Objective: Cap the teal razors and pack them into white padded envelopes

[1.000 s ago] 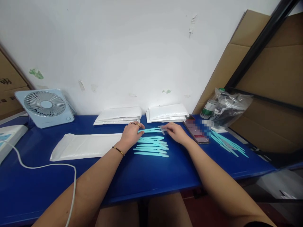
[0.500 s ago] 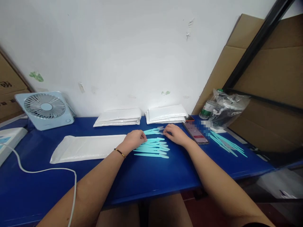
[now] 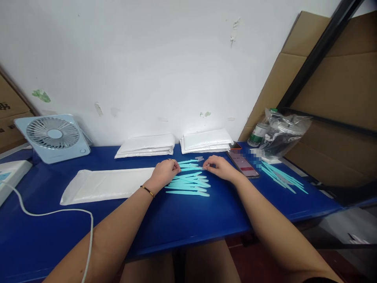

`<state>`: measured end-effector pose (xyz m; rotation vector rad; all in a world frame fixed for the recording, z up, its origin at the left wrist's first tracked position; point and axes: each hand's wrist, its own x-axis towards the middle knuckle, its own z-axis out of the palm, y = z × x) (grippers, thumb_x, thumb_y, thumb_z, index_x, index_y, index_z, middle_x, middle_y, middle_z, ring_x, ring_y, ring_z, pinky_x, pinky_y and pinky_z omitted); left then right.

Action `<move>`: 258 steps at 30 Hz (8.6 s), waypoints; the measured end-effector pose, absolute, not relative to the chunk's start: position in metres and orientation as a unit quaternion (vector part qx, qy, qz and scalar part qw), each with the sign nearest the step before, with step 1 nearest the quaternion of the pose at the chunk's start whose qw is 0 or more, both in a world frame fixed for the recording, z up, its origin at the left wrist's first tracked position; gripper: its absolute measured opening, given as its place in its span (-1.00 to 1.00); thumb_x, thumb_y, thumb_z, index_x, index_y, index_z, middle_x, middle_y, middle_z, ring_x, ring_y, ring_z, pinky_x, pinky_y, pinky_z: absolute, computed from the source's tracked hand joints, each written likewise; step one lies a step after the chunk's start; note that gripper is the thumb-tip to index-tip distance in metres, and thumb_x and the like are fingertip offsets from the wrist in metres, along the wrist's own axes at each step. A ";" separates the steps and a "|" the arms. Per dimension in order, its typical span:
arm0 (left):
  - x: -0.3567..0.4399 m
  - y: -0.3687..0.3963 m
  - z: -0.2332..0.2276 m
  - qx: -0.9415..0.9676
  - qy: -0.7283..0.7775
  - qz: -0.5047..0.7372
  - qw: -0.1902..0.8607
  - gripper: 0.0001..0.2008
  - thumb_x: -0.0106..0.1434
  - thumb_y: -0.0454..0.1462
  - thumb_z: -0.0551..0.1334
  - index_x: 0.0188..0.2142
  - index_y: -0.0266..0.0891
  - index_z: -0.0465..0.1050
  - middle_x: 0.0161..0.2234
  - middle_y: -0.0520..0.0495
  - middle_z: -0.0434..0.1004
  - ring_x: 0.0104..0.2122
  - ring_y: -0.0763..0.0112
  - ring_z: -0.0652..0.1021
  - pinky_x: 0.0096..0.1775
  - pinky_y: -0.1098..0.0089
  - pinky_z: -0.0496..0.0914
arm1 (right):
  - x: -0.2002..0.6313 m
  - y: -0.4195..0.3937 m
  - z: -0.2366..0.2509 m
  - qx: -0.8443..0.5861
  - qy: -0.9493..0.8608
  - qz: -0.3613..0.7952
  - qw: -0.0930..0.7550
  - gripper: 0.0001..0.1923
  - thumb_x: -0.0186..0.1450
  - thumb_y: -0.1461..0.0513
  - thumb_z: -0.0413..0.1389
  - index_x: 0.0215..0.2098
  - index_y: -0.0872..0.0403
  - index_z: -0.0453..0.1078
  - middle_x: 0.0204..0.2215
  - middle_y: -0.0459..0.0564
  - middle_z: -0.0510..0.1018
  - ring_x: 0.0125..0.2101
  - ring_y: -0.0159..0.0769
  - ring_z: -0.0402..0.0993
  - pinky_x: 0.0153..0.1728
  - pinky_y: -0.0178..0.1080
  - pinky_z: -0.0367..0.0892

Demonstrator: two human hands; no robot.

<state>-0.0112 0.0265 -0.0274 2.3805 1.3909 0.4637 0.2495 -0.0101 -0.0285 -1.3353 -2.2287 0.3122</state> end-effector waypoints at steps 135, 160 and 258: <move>-0.013 0.017 -0.044 0.929 0.328 0.059 0.160 -0.24 0.28 0.14 -0.17 0.32 -0.14 -0.40 0.33 -0.18 -0.23 0.30 0.18 -0.12 0.22 0.10 -0.16 | 0.234 0.034 -0.041 -0.526 -0.777 0.195 0.286 -0.64 0.18 0.09 0.16 -0.12 0.10 0.50 -0.19 0.07 0.57 -0.22 -0.20 0.49 -0.19 -0.21 0.36; 0.006 -0.085 -0.022 0.916 0.397 0.059 -0.018 -0.73 0.14 -0.28 0.14 -0.17 -0.36 0.38 -0.13 -0.33 0.42 -0.11 0.04 0.44 -0.17 0.18 0.40 | 0.159 -0.103 -0.025 -0.546 -0.838 -0.019 0.011 -0.69 0.14 0.25 0.05 -0.14 0.17 0.28 -0.18 0.18 0.40 -0.15 -0.05 0.30 -0.15 -0.13 0.25; -0.042 -0.006 -0.008 0.890 0.401 0.181 0.119 0.03 -0.21 -0.22 0.38 0.26 -0.10 -0.03 -0.06 -0.19 0.33 -0.04 -0.03 0.36 -0.04 0.07 0.24 | 0.156 -0.020 0.059 -0.470 -0.872 -0.111 -0.075 -0.61 0.11 0.42 0.07 -0.07 0.14 0.26 -0.42 0.06 0.54 -0.40 -0.17 0.50 -0.48 -0.30 0.20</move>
